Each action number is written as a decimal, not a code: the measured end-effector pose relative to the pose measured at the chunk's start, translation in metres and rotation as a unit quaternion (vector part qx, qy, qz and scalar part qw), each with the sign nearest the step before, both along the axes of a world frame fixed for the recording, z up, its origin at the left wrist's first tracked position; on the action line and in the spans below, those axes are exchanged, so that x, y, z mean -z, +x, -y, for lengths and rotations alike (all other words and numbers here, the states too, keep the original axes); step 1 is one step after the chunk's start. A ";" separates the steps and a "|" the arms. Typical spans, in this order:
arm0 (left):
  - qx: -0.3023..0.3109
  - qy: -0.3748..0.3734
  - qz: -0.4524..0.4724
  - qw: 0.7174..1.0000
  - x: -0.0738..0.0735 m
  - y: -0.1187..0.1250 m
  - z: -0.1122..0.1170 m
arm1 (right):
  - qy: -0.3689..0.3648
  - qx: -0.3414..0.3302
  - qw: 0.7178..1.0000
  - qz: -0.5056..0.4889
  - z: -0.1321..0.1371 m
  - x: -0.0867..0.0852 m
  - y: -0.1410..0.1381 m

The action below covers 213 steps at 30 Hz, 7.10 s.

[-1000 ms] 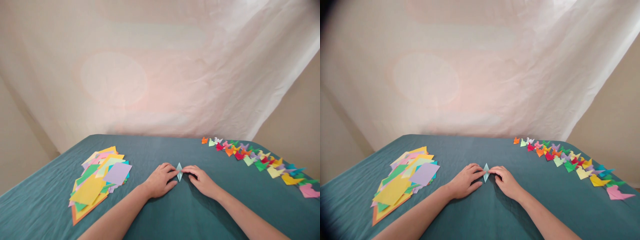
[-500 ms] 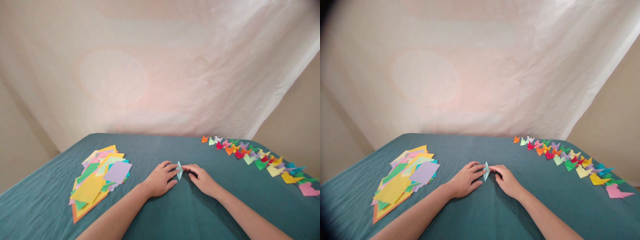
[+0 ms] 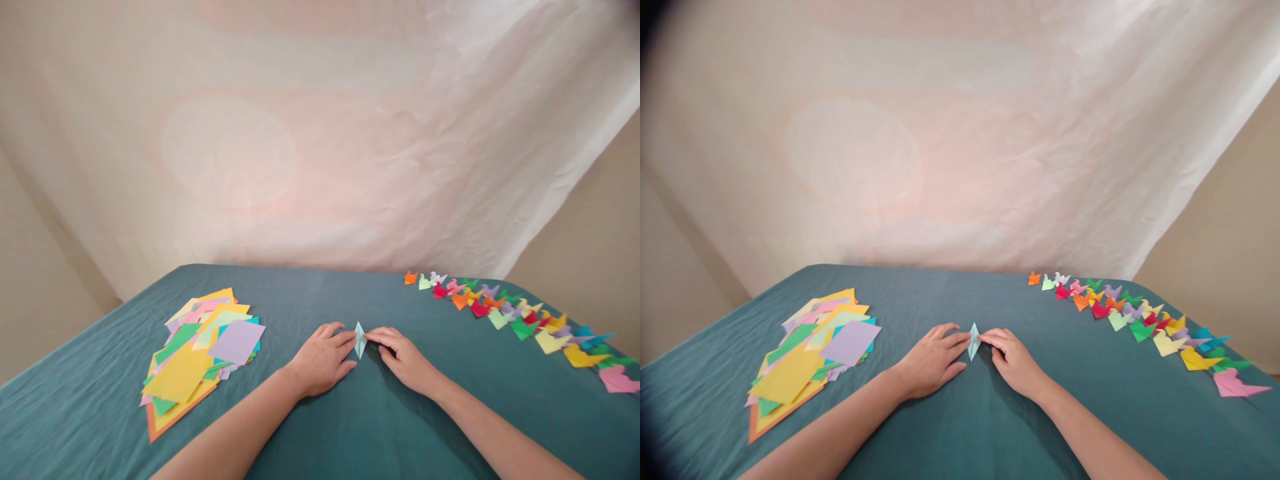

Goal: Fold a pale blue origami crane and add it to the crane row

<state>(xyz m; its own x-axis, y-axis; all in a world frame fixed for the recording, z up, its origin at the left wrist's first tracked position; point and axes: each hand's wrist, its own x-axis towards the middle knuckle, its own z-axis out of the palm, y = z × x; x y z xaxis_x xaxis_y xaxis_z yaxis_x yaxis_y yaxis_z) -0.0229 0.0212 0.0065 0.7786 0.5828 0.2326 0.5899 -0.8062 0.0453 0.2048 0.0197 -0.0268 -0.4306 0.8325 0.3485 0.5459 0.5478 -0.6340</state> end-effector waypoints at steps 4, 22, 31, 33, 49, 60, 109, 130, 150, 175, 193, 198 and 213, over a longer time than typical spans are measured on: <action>-0.003 0.003 -0.001 1.000 0.002 0.000 -0.001 | 0.012 -0.003 1.000 0.012 0.002 -0.001 -0.001; 0.016 0.005 -0.009 1.000 -0.005 0.008 0.007 | 0.032 0.001 0.999 0.032 0.004 -0.003 -0.003; 0.015 0.000 0.001 1.000 -0.007 0.006 0.008 | -0.018 -0.127 0.985 0.112 -0.043 -0.033 -0.003; 0.014 -0.002 0.001 1.000 -0.007 0.006 0.008 | -0.040 -0.145 0.979 0.139 -0.054 -0.038 -0.007; 0.022 -0.009 0.007 1.000 -0.008 0.002 0.004 | -0.174 -0.093 0.972 0.126 -0.076 -0.029 -0.011; 0.044 -0.090 0.056 0.993 -0.008 0.010 -0.009 | 0.003 -0.042 0.994 0.099 -0.015 -0.023 -0.001; -0.104 -0.152 0.215 0.959 0.018 0.028 -0.012 | -0.064 -0.152 0.975 0.150 -0.032 -0.031 0.000; -0.133 -0.149 0.212 0.957 0.021 0.034 -0.013 | -0.029 -0.110 0.979 0.169 -0.029 -0.030 -0.006; -0.128 -0.129 0.207 0.961 0.021 0.035 -0.010 | -0.021 -0.083 0.979 0.183 -0.025 -0.032 -0.010; -0.114 -0.143 0.215 0.960 0.020 0.031 -0.013 | -0.004 -0.071 0.982 0.176 -0.023 -0.026 -0.009; -0.088 -0.016 -0.013 0.996 0.001 0.036 0.044 | 0.001 -0.072 0.984 0.164 -0.024 -0.025 -0.009; -0.091 -0.023 -0.003 0.996 0.000 0.033 0.043 | -0.001 -0.072 0.984 0.162 -0.024 -0.025 -0.009; -0.096 -0.007 -0.028 0.995 -0.002 0.035 0.043 | -0.028 -0.055 0.995 0.085 -0.026 -0.014 -0.007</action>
